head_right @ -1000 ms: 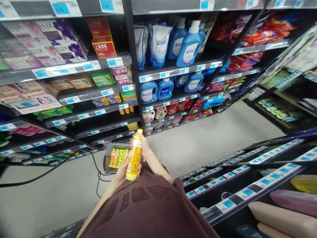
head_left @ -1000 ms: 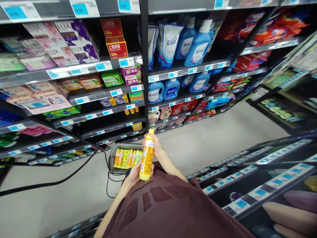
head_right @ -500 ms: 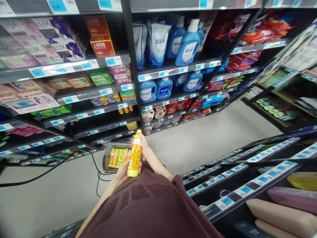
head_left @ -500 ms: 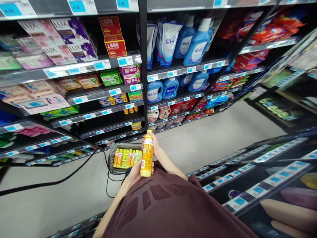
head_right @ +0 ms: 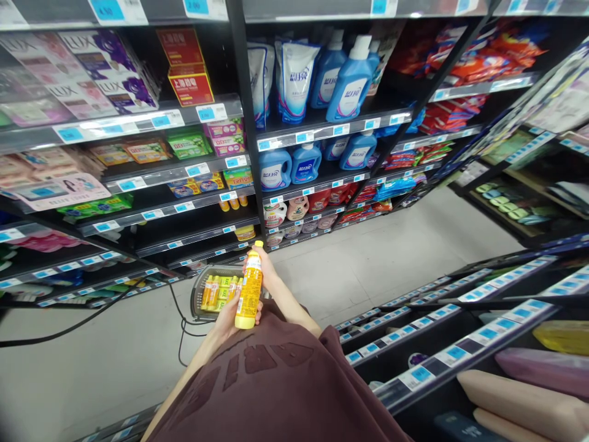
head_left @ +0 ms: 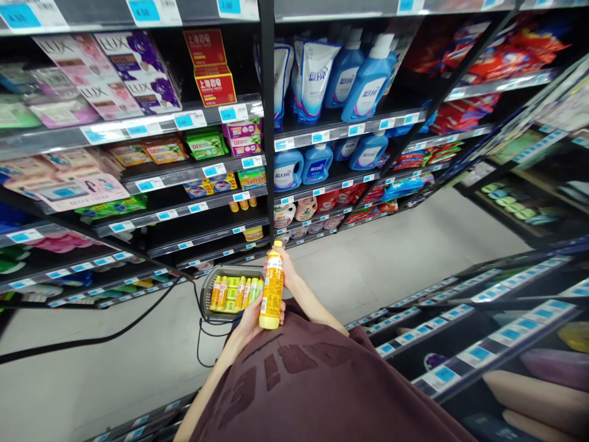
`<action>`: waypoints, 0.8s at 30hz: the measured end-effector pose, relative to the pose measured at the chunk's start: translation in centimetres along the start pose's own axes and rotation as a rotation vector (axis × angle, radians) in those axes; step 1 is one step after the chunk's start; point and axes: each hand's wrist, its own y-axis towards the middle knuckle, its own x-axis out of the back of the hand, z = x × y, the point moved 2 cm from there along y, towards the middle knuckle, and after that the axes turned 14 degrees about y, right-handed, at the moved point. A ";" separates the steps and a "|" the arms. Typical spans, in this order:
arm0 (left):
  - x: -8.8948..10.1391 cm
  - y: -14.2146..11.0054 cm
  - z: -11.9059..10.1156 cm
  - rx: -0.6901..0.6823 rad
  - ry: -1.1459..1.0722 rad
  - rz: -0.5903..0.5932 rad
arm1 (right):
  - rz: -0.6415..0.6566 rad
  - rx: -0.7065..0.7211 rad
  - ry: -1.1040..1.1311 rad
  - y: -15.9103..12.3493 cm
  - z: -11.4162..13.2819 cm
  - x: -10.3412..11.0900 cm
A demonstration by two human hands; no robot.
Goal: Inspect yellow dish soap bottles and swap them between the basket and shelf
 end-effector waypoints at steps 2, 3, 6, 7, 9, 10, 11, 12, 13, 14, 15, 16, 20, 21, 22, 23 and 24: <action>-0.3 -0.1 -0.2 0.002 0.005 -0.005 | -0.022 0.019 -0.034 -0.1 0.1 -0.2; -0.4 -0.1 -0.3 0.002 0.008 -0.009 | -0.033 0.038 -0.052 -0.2 0.1 -0.2; -0.4 -0.2 -0.3 -0.007 0.007 -0.026 | -0.057 0.124 -0.103 -0.5 0.3 -0.5; -0.3 -0.2 -0.3 -0.011 0.001 -0.033 | -0.065 0.153 -0.116 -0.7 0.3 -0.6; 0.0 -0.2 -0.1 -0.015 -0.017 -0.047 | -0.072 0.209 -0.154 -0.9 0.3 -0.7; 0.2 -0.2 0.0 -0.015 -0.027 -0.052 | -0.071 0.236 -0.181 -1.0 0.3 -0.8; 0.5 -0.2 0.1 -0.015 -0.036 -0.055 | -0.067 0.260 -0.212 -1.1 0.3 -0.9; 0.7 -0.1 0.3 -0.015 -0.042 -0.056 | -0.061 0.281 -0.244 -1.2 0.3 -0.9; 0.9 -0.1 0.4 -0.015 -0.043 -0.055 | -0.055 0.297 -0.274 -1.3 0.3 -1.0; 1.1 -0.1 0.5 -0.015 -0.042 -0.052 | -0.048 0.306 -0.297 -1.3 0.2 -1.0; 1.3 -0.1 0.5 -0.016 -0.038 -0.050 | -0.043 0.310 -0.311 -1.3 0.2 -1.0; 1.4 -0.1 0.6 -0.016 -0.034 -0.050 | -0.040 0.312 -0.322 -1.2 0.1 -1.0; 1.6 -0.1 0.7 -0.016 -0.033 -0.054 | -0.045 0.316 -0.350 -1.0 0.0 -1.0; 1.6 -0.1 0.7 -0.017 -0.036 -0.053 | -0.045 0.320 -0.356 -0.9 0.0 -1.0; 1.6 -0.1 0.7 -0.017 -0.038 -0.052 | -0.044 0.325 -0.361 -0.9 0.0 -1.0; 1.6 -0.1 0.7 -0.016 -0.040 -0.051 | -0.041 0.330 -0.364 -0.9 0.0 -1.0; 1.6 -0.1 0.7 -0.014 -0.042 -0.050 | -0.039 0.334 -0.366 -0.9 0.0 -1.0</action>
